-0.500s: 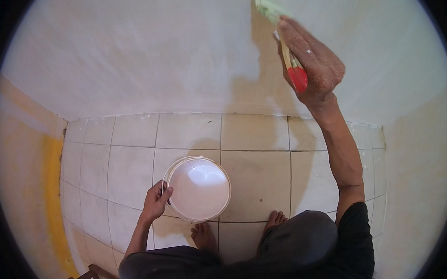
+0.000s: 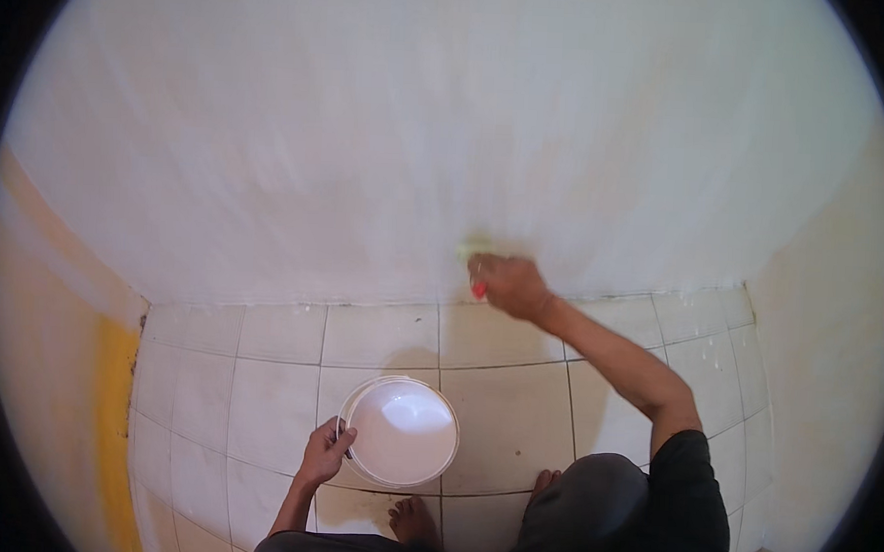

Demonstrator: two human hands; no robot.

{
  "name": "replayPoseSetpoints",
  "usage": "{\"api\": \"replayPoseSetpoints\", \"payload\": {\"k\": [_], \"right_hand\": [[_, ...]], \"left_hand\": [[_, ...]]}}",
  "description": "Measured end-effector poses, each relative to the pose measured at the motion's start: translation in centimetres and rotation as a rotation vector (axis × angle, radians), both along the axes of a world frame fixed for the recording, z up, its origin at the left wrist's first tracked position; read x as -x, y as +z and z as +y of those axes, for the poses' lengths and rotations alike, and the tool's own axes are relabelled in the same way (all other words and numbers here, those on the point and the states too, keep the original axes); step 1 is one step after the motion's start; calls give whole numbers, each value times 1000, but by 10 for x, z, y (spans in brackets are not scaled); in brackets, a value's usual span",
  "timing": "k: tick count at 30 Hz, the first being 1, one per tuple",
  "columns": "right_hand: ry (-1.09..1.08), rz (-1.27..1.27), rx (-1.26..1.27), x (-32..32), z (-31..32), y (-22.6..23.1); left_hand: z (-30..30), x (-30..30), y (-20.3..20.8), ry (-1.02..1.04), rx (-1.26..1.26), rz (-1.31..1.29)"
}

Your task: The person sits on a tiled floor and paints a white wall using a paintbrush and a bucket of white paint. They repeatedly dip the brush into the bucket and apply paint to the lower section of the wall in a repetitive motion.

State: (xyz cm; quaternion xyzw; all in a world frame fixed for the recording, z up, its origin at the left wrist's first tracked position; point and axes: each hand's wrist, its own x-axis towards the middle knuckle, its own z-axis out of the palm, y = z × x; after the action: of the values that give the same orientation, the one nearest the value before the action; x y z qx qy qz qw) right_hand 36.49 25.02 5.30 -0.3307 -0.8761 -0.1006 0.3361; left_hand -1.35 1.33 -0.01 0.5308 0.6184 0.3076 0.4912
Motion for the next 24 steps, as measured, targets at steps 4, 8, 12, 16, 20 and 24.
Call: {"api": "replayPoseSetpoints", "payload": {"k": [4,8,12,16,20,24], "right_hand": [[-34,219,-385,-10,8,183],[-108,151,-732,-6,-29,257],[-149,-18,-761,-9,-4,159],[-74,-159,-430,6,-14,2],[78,-191,-112,15,-26,-114],[129,-170,80,20,-2,-103]], "left_hand": [[7,-2,7,-10,-35,9],[3,1,8,-32,-30,46],[5,0,6,-32,-53,63],[-2,0,6,-7,7,20],[-4,6,2,15,53,0],[-4,5,8,7,50,-11]]}}
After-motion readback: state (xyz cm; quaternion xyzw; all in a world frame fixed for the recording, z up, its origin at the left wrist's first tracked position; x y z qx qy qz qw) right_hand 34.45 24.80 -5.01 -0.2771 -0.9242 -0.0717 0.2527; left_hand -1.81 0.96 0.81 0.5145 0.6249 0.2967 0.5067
